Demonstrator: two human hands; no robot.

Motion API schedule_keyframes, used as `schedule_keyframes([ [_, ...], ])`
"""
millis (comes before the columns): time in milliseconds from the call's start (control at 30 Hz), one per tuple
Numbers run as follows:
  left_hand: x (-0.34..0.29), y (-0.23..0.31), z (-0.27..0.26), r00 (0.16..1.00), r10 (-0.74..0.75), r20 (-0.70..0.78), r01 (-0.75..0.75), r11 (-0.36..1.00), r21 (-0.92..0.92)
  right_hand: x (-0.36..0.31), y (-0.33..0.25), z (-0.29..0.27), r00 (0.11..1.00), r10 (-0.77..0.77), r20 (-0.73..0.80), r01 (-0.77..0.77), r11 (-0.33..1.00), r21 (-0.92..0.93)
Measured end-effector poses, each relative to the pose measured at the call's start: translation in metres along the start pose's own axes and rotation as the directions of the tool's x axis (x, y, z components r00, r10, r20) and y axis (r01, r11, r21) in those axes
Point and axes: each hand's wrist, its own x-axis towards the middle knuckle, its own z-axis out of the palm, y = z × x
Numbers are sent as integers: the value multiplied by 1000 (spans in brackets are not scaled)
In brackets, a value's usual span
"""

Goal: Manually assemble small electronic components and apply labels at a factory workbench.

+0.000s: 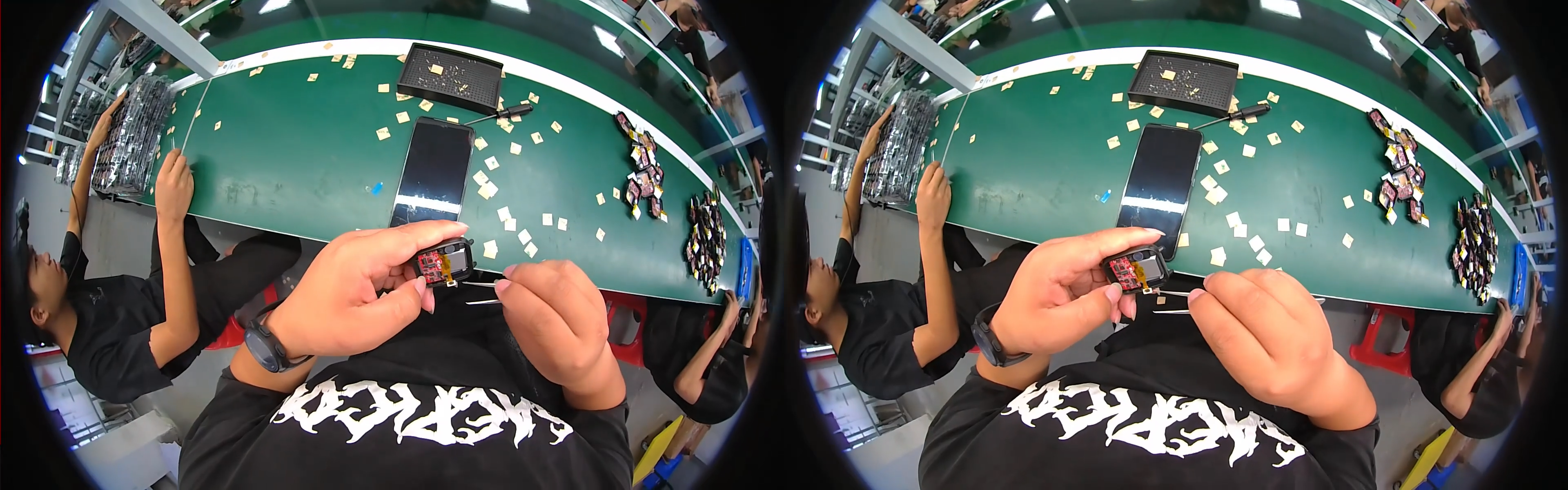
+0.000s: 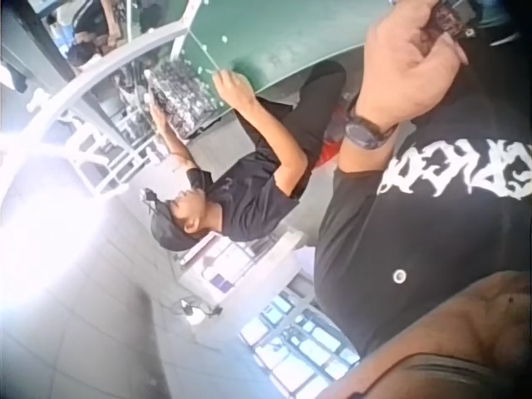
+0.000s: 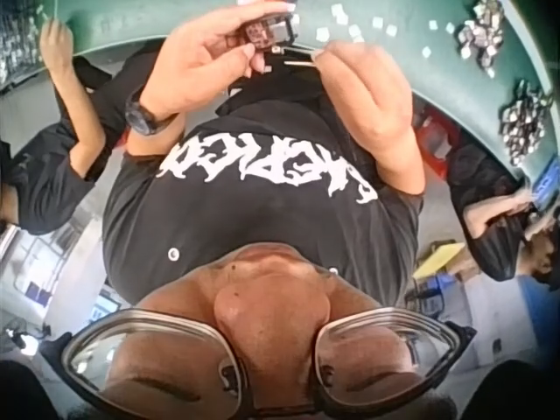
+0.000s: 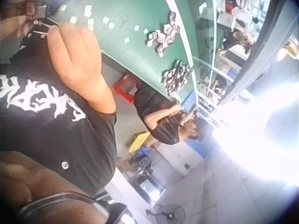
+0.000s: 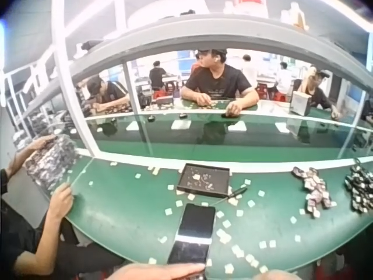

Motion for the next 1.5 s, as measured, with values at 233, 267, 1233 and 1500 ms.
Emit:
schedule_keyframes([
  [233, 2, -4, 3, 998, 60, 33, -64, 991, 116, 1, -4, -4, 995, -92, 49, 100, 978, -181],
  [267, 2, -3, 3, 998, 58, 36, -61, 992, 113, 1, -5, -3, 995, -88, 51, 96, 979, -181],
  [1233, 7, -14, 7, 990, 75, 118, -100, 970, 223, -3, -6, 7, 991, -121, 65, 128, 984, -123],
  [1500, 9, -13, 2, 982, -45, 183, 33, 997, 69, -6, -6, 5, 987, -116, 113, 120, 992, -31],
])
